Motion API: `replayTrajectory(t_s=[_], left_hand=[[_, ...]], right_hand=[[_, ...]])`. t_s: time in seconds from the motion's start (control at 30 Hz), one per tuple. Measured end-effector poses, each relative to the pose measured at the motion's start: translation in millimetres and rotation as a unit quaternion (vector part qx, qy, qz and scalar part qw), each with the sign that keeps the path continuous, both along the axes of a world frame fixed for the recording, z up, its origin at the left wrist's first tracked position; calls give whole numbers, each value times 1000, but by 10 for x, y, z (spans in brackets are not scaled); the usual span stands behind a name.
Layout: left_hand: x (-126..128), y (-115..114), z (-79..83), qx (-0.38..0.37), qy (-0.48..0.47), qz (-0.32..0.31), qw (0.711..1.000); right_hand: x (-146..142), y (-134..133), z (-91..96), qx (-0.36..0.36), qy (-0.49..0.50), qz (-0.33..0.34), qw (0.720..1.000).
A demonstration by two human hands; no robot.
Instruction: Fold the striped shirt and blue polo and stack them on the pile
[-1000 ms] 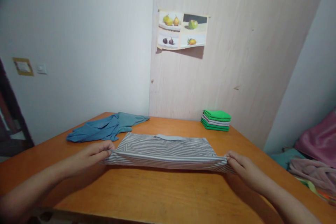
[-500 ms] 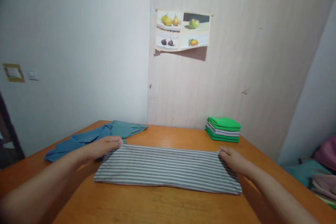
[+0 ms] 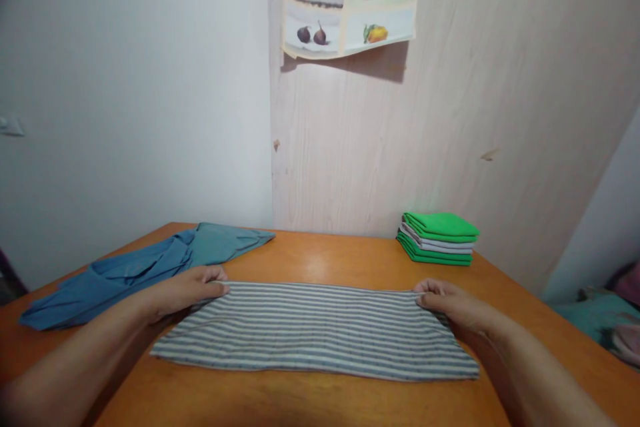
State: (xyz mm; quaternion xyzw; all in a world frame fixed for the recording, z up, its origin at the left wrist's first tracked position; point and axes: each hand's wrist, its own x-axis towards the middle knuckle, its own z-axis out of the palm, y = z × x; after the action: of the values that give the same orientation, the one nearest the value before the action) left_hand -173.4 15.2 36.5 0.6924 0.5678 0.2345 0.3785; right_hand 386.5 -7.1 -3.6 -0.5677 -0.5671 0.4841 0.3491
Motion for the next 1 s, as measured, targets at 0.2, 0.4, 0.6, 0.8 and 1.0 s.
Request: replayTrajectory(t_s=[0.2, 0.4, 0.6, 0.8, 1.0], left_hand=[[-137, 34, -36, -40, -64, -3, 997], [-107, 83, -97, -24, -60, 37, 997], [-109, 111, -122, 32, -15, 43, 998], [-200, 202, -218, 53, 28, 52, 997], [-180, 201, -92, 171, 178, 79, 966]], right_hand=[[142, 146, -91, 16, 48, -28, 998], [60, 257, -117, 44, -41, -108, 992], [60, 279, -143, 71, -93, -144, 983], [97, 272, -204, 103, -150, -191, 965], [32, 282, -30, 168, -329, -237, 898]])
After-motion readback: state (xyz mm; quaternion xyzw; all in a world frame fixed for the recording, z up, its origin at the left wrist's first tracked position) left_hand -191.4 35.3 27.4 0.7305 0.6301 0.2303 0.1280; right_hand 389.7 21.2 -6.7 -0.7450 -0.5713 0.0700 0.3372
